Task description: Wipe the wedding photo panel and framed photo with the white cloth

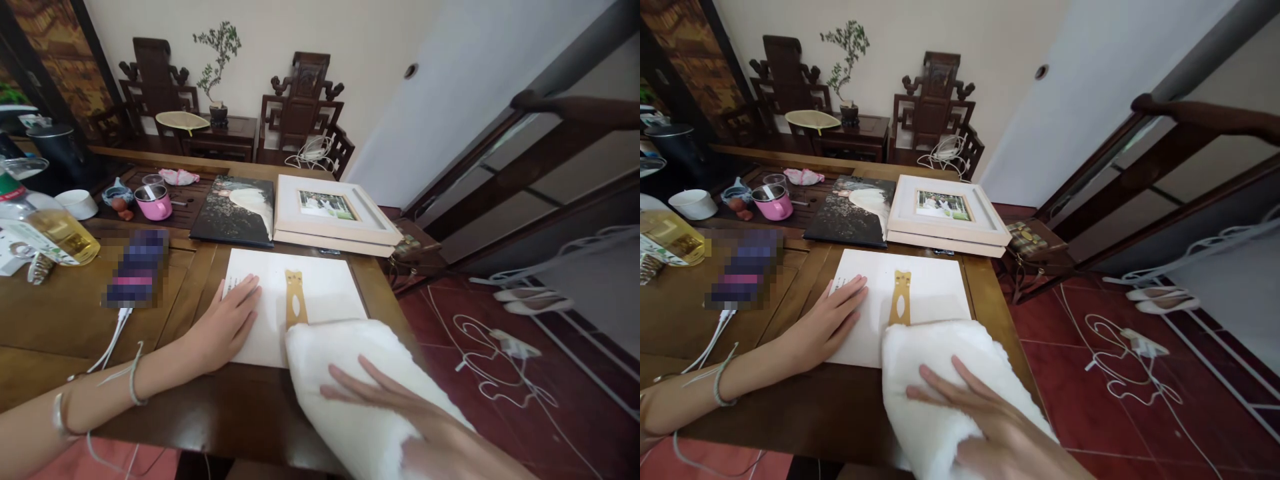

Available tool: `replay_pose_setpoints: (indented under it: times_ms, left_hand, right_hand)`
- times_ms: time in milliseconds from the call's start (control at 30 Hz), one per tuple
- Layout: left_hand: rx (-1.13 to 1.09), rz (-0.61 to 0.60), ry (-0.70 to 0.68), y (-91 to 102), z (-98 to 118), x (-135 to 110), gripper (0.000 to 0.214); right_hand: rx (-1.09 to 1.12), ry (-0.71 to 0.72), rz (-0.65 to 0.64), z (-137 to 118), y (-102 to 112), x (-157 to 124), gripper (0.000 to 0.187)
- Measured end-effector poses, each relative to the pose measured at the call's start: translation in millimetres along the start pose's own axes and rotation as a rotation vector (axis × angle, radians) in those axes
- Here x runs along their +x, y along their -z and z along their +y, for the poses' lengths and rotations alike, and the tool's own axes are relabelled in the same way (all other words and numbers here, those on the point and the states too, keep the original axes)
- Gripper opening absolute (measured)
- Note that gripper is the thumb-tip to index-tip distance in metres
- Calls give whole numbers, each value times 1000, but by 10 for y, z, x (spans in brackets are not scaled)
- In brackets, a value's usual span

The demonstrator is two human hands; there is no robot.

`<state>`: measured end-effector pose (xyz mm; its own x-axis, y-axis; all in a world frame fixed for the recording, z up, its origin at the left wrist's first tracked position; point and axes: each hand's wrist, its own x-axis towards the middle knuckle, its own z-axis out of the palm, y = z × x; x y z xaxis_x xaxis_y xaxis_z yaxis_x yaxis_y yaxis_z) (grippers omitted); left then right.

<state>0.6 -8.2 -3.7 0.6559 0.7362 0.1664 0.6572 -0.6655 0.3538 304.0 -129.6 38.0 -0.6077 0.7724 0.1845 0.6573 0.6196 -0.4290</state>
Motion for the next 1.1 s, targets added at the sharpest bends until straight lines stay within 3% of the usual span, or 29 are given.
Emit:
replay_pose_setpoints:
  times_ms: [100, 267, 367, 433, 567, 700, 800, 867, 967, 1100]
  left_hand:
    - [-25, 4, -1, -1, -13, -4, 42]
    - [-187, 165, 105, 46, -72, 46, 42]
    - [-280, 291, 204, 91, -112, 101, 41]
    - [-337, 338, 246, 112, -132, 131, 42]
    - [-402, 382, 279, 120, -167, 159, 42]
    - [-342, 335, 305, 100, -216, 160, 45]
    - [-366, 314, 339, 88, -235, 162, 47]
    - [-544, 341, 439, 91, -235, 177, 46]
    - [-780, 386, 575, 129, -240, 242, 46]
    - [-979, 361, 641, 281, -254, 376, 44]
  right_hand:
    - [-103, 12, -5, 166, -29, 262, 37]
    - [-166, -113, -5, 399, -198, 1164, 49]
    - [-167, -51, -34, 319, -312, 1521, 51]
    - [-146, 66, -80, 183, -363, 1574, 49]
    - [-16, 286, -213, -124, -260, 1319, 43]
    - [131, 278, -237, -91, 17, 747, 45]
    - [49, 80, -68, 249, 44, 271, 47]
    - [4, -60, 190, 488, -38, 62, 45]
    - [16, -107, 195, 642, -152, 4, 41]
    - [29, -98, 94, 527, -127, 159, 39]
